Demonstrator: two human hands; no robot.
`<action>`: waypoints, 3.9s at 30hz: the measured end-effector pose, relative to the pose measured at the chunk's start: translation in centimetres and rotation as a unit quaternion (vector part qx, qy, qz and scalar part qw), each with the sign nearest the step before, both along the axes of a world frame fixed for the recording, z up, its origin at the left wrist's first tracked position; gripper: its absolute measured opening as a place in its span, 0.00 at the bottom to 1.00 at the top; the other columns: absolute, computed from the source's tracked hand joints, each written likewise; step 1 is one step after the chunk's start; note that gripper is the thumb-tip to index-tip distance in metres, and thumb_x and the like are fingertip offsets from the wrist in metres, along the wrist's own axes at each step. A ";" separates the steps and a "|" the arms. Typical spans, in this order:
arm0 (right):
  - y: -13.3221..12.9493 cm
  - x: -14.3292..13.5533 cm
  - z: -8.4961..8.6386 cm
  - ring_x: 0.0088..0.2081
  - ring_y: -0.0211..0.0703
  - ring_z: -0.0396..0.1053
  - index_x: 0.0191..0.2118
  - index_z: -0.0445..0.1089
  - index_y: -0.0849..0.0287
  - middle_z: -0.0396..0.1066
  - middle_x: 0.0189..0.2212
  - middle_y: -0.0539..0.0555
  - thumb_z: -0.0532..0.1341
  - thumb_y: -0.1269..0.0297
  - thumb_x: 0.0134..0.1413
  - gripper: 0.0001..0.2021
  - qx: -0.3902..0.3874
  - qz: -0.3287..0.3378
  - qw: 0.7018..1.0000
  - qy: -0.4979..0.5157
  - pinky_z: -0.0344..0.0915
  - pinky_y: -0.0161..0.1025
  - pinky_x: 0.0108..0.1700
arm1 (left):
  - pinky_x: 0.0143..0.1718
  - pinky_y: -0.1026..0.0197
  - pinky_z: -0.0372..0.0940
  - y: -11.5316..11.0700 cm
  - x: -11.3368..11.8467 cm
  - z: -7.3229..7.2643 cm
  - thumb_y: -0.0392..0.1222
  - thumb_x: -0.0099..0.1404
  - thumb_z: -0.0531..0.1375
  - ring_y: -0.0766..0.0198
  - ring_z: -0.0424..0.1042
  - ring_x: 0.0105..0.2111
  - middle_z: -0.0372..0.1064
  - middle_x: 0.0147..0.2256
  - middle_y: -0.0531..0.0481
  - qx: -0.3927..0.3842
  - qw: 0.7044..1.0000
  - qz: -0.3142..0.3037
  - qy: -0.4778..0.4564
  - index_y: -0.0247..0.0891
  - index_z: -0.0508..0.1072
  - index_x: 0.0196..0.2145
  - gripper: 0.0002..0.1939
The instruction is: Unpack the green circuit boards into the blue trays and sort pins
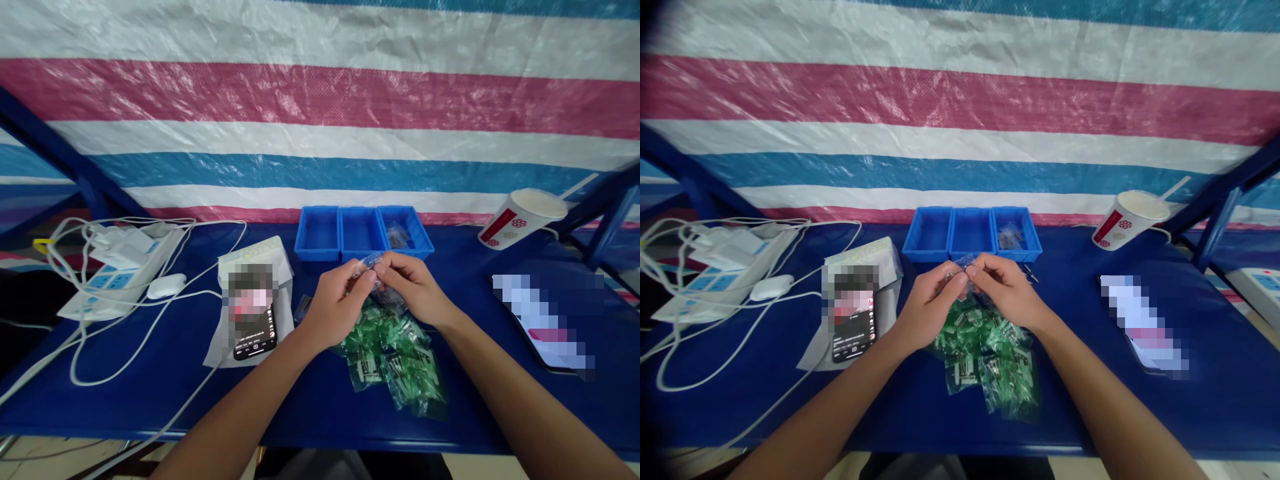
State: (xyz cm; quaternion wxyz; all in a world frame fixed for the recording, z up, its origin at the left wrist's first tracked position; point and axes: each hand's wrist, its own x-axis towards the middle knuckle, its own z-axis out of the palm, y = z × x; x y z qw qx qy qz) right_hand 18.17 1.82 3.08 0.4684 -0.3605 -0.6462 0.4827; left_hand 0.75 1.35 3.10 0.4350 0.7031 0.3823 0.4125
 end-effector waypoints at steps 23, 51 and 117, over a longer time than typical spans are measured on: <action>-0.1 -0.2 0.2 0.28 0.38 0.64 0.27 0.69 0.56 0.67 0.24 0.49 0.63 0.52 0.63 0.17 -0.006 0.014 1.000 0.018 0.63 0.39 0.33 | 0.30 0.61 0.59 -0.4 0.4 -0.2 0.44 0.71 0.54 0.66 0.62 0.26 0.62 0.24 0.54 -0.022 0.997 0.021 -0.071 0.38 0.67 0.26 0.15; -0.1 -0.1 -0.1 0.27 0.38 0.62 0.27 0.68 0.57 0.67 0.24 0.49 0.61 0.53 0.63 0.16 0.013 -0.023 0.999 -0.026 0.59 0.38 0.31 | 0.28 0.61 0.55 -0.2 0.3 0.0 0.44 0.71 0.55 0.67 0.58 0.24 0.59 0.23 0.56 0.011 0.997 0.065 -0.033 0.40 0.62 0.27 0.14; 0.6 1.2 -0.5 0.29 0.37 0.62 0.30 0.69 0.57 0.65 0.26 0.48 0.60 0.55 0.66 0.15 -0.036 0.057 0.998 -0.016 0.56 0.37 0.33 | 0.27 0.63 0.55 -0.1 0.5 -0.1 0.46 0.68 0.59 0.69 0.59 0.24 0.57 0.22 0.57 -0.053 0.992 0.053 -0.100 0.39 0.64 0.26 0.14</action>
